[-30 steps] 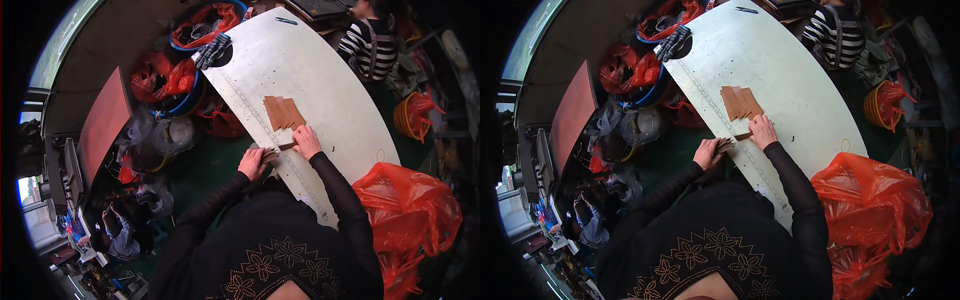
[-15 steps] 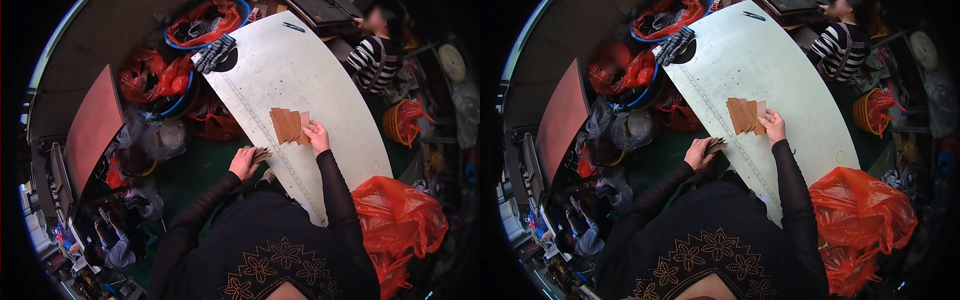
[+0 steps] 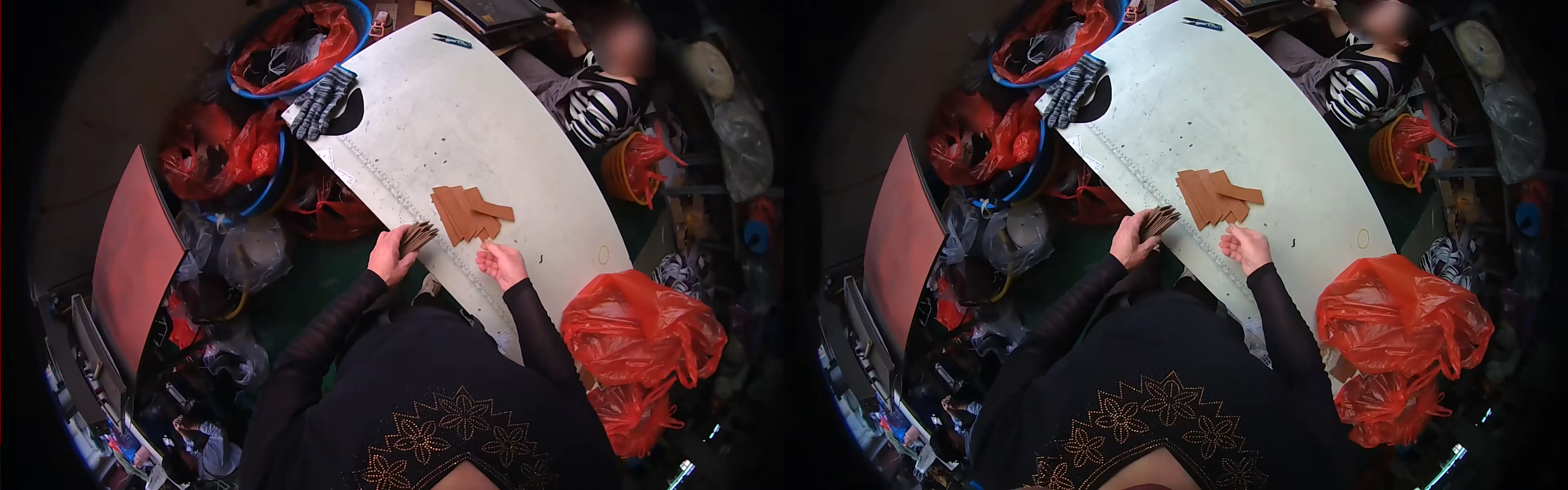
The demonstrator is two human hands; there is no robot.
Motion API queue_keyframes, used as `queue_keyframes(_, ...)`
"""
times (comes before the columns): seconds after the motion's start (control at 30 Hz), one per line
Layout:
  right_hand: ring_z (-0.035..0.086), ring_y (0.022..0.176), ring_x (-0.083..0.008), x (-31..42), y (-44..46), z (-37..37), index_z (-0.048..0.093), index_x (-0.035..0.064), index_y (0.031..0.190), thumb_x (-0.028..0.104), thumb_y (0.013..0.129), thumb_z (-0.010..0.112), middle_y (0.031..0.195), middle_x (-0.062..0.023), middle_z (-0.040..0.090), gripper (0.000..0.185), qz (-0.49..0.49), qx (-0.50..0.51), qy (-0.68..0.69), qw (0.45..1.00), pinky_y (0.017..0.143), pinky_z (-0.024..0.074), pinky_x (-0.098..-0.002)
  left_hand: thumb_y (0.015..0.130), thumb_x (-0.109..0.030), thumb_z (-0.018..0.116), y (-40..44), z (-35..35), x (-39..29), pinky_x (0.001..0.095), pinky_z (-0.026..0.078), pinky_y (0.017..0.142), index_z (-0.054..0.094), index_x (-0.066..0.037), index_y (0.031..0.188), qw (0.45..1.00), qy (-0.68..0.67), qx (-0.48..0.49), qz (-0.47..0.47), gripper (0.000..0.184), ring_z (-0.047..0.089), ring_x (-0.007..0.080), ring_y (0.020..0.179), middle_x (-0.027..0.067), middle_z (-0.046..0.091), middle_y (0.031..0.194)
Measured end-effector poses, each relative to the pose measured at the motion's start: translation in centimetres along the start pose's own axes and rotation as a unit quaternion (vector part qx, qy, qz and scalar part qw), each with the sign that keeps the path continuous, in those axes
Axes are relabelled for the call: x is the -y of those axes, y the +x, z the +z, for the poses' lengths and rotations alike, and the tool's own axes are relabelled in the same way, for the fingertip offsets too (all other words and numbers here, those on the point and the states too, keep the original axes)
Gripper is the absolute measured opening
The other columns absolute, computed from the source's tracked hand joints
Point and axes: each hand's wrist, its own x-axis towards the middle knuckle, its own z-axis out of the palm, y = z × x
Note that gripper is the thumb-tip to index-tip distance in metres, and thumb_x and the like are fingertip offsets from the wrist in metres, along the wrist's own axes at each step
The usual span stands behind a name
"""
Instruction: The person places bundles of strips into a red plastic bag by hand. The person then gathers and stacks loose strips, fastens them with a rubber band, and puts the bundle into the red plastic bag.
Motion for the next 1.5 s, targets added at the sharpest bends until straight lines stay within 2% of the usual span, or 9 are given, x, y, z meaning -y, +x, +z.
queue_keyframes(0.07, 0.059, 0.086, -0.0225, 1.0, -0.8, 0.9, 0.055, 0.0018, 0.101, 0.009, 0.081, 0.066, 0.099, -0.0112, 0.059, 0.024, -0.208, -0.069, -0.327, 0.92, 0.083, 0.0486, -0.0326, 0.073, -0.014, 0.065, 0.1, -0.5, 0.0, 0.0352, 0.045, 0.084, 0.048, -0.005, 0.125, 1.0, 0.001, 0.012, -0.02, 0.056, 0.053, 0.0297, 0.094, 0.0159, 0.058, 0.107)
queue_keyframes(0.2, 0.057, 0.079, -0.023, 3.4, 1.7, 2.2, 0.06, 0.0068, 0.099, 0.008, 0.072, 0.071, 0.094, -0.0055, 0.06, 0.029, -0.577, -0.134, -0.641, 0.488, 0.073, 0.0477, -0.0338, 0.073, -0.013, 0.065, 0.5, -0.7, 0.2, 0.0352, 0.045, 0.084, 0.048, -0.005, 0.124, 0.999, 0.002, 0.033, -0.033, 0.055, 0.053, 0.0296, 0.094, 0.0148, 0.059, 0.108)
queue_keyframes(0.33, 0.056, 0.082, -0.023, 4.8, 4.8, 0.9, 0.061, 0.0061, 0.094, 0.009, 0.071, 0.072, 0.096, -0.0065, 0.059, 0.026, -0.46, -0.084, -0.727, 0.502, 0.076, 0.0467, -0.0332, 0.073, -0.014, 0.065, 0.7, -1.4, 0.9, 0.0353, 0.045, 0.084, 0.048, -0.005, 0.124, 0.999, -0.003, 0.039, -0.019, 0.054, 0.053, 0.0298, 0.094, 0.0153, 0.059, 0.107)
queue_keyframes(0.47, 0.055, 0.079, -0.0207, 6.8, 2.6, 1.9, 0.06, 0.0058, 0.094, 0.009, 0.07, 0.074, 0.093, -0.0068, 0.059, 0.028, -0.177, -0.091, -0.573, 0.795, 0.074, 0.0465, -0.0313, 0.073, -0.014, 0.065, 0.8, -2.2, 1.4, 0.0356, 0.045, 0.084, 0.049, -0.004, 0.124, 0.999, -0.016, 0.019, -0.042, 0.054, 0.053, 0.0304, 0.094, 0.0157, 0.059, 0.106)
queue_keyframes(0.67, 0.055, 0.07, -0.0172, 4.0, 3.2, 2.9, 0.059, 0.0047, 0.091, 0.01, 0.069, 0.075, 0.084, -0.0052, 0.06, 0.028, -0.271, -0.093, -0.579, 0.763, 0.067, 0.0469, -0.0285, 0.074, -0.015, 0.065, 1.0, -2.7, 2.2, 0.0354, 0.044, 0.086, 0.05, -0.004, 0.123, 0.997, -0.038, 0.023, -0.066, 0.052, 0.053, 0.0311, 0.097, 0.0164, 0.059, 0.107)
queue_keyframes(0.8, 0.054, 0.062, -0.0117, 2.3, 5.9, 1.6, 0.059, 0.0039, 0.097, 0.008, 0.069, 0.076, 0.077, -0.004, 0.06, 0.033, -0.438, -0.149, -0.687, 0.56, 0.061, 0.0467, -0.024, 0.075, -0.015, 0.066, 1.8, -2.4, 2.9, 0.0337, 0.045, 0.084, 0.05, -0.002, 0.123, 0.989, -0.105, 0.048, -0.089, 0.052, 0.056, 0.0294, 0.095, 0.0166, 0.059, 0.109)
queue_keyframes(1.13, 0.059, 0.068, -0.0158, 4.4, 3.0, 1.5, 0.062, 0.0042, 0.104, 0.011, 0.071, 0.074, 0.082, -0.0052, 0.065, 0.036, -0.369, -0.056, -0.339, 0.864, 0.065, 0.048, -0.0273, 0.078, -0.008, 0.068, 2.5, -3.5, 3.3, 0.0279, 0.046, 0.081, 0.049, 0.002, 0.122, 0.925, -0.345, 0.067, -0.147, 0.049, 0.057, 0.0177, 0.09, 0.0129, 0.061, 0.106)
queue_keyframes(1.33, 0.06, 0.069, -0.0148, 4.0, 6.0, -1.1, 0.063, 0.0026, 0.097, 0.012, 0.072, 0.072, 0.08, -0.0048, 0.066, 0.027, -0.314, -0.173, -0.502, 0.787, 0.066, 0.0482, -0.0265, 0.077, -0.007, 0.07, 3.0, -4.2, 2.1, 0.0279, 0.046, 0.08, 0.05, 0.0, 0.121, 0.915, -0.355, 0.078, -0.177, 0.048, 0.056, 0.0176, 0.092, 0.0117, 0.06, 0.107)
queue_keyframes(1.5, 0.06, 0.067, -0.0142, 4.1, 6.2, -1.4, 0.065, 0.0019, 0.094, 0.013, 0.073, 0.072, 0.075, -0.0039, 0.065, 0.024, -0.28, -0.168, -0.513, 0.794, 0.066, 0.0484, -0.0264, 0.07, -0.004, 0.067, 6.2, -2.9, -2.1, 0.0324, 0.046, 0.083, 0.052, -0.002, 0.114, 0.976, -0.118, 0.178, 0.038, 0.047, 0.058, 0.0255, 0.091, 0.0118, 0.061, 0.105)
